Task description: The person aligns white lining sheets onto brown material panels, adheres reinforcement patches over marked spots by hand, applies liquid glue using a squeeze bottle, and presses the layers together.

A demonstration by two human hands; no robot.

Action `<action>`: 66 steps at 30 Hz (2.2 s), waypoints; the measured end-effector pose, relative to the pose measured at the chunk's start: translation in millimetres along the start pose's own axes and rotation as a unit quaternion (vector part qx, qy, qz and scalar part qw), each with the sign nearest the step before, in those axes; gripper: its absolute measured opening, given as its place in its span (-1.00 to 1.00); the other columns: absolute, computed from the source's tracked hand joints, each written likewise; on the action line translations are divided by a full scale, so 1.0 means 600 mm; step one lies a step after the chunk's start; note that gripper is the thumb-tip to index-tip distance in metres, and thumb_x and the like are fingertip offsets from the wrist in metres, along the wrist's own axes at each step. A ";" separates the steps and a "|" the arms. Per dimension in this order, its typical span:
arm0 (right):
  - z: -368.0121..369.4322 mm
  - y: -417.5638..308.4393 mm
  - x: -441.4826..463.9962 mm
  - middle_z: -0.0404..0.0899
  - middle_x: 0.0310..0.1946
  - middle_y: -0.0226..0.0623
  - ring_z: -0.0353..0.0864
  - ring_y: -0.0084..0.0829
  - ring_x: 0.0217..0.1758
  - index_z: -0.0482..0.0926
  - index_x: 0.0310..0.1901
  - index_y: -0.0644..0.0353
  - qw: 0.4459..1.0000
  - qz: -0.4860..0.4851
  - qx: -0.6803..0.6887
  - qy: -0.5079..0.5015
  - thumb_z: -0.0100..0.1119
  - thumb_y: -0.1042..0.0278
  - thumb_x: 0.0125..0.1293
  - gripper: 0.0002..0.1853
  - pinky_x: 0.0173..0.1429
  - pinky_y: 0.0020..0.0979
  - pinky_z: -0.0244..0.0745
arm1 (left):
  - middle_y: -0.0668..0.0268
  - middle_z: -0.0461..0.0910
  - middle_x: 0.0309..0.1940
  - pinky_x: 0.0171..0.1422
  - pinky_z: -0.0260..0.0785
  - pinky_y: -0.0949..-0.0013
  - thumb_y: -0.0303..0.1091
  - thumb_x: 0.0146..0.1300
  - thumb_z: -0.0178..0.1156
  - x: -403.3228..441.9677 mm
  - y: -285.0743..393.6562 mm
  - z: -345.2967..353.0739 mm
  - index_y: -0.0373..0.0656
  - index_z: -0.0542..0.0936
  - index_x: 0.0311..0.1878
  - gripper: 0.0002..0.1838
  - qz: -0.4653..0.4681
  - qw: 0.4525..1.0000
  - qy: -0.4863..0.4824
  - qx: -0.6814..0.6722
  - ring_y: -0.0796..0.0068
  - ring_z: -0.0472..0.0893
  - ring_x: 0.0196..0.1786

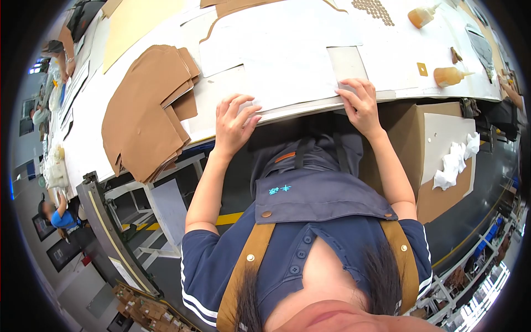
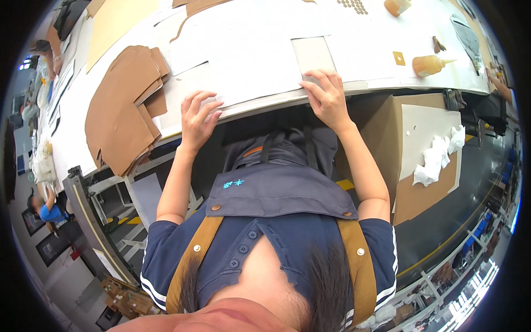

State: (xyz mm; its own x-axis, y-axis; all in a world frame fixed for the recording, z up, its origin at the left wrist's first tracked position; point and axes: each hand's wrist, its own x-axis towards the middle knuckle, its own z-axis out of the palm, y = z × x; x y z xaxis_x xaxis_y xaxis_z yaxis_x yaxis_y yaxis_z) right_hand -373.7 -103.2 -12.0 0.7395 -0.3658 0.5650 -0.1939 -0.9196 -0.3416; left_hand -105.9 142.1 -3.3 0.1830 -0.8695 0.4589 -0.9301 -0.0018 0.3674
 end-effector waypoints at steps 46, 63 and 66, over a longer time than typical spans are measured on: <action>0.006 -0.014 -0.038 0.66 0.09 -0.21 0.50 -0.20 0.25 0.70 -0.13 0.27 0.971 0.137 0.103 0.166 -0.04 0.26 0.64 -0.66 0.39 -0.22 0.35 | -0.17 -0.06 0.67 0.75 -0.30 -0.06 0.32 0.49 0.00 0.155 -0.024 0.135 -0.35 0.09 0.63 -0.02 -0.141 0.974 -0.128 0.121 -0.12 -0.14 0.73; 0.042 0.017 0.052 0.61 0.12 -0.17 0.57 -0.28 0.20 0.63 0.15 0.24 0.932 0.262 0.245 0.046 0.22 0.33 0.49 -0.71 0.27 -0.30 0.46 | -0.02 0.22 0.59 0.69 0.00 -0.15 0.14 0.37 0.26 0.057 0.192 0.144 -0.15 0.31 0.57 -0.16 0.125 0.957 -0.172 -0.199 -0.11 0.07 0.68; 0.048 0.041 0.079 0.61 0.05 -0.18 0.61 -0.33 0.02 0.56 0.25 0.26 0.919 0.301 0.252 -0.041 0.30 0.36 0.42 -0.59 0.11 -0.32 0.54 | 0.10 0.44 0.46 0.55 0.28 -0.02 -0.08 0.33 0.36 0.062 0.186 0.127 -0.15 0.44 0.46 -0.30 0.105 0.935 -0.131 -0.312 -0.01 0.34 0.56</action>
State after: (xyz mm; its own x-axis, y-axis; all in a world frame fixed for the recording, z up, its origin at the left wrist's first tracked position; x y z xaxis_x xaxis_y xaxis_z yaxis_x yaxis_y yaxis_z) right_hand -325.0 -139.0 -15.2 0.6464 -0.7551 0.1091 -0.2761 -0.3648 -0.8892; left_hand -226.9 71.8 -6.8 -0.1431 -0.9094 0.3906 -0.5546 0.4005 0.7294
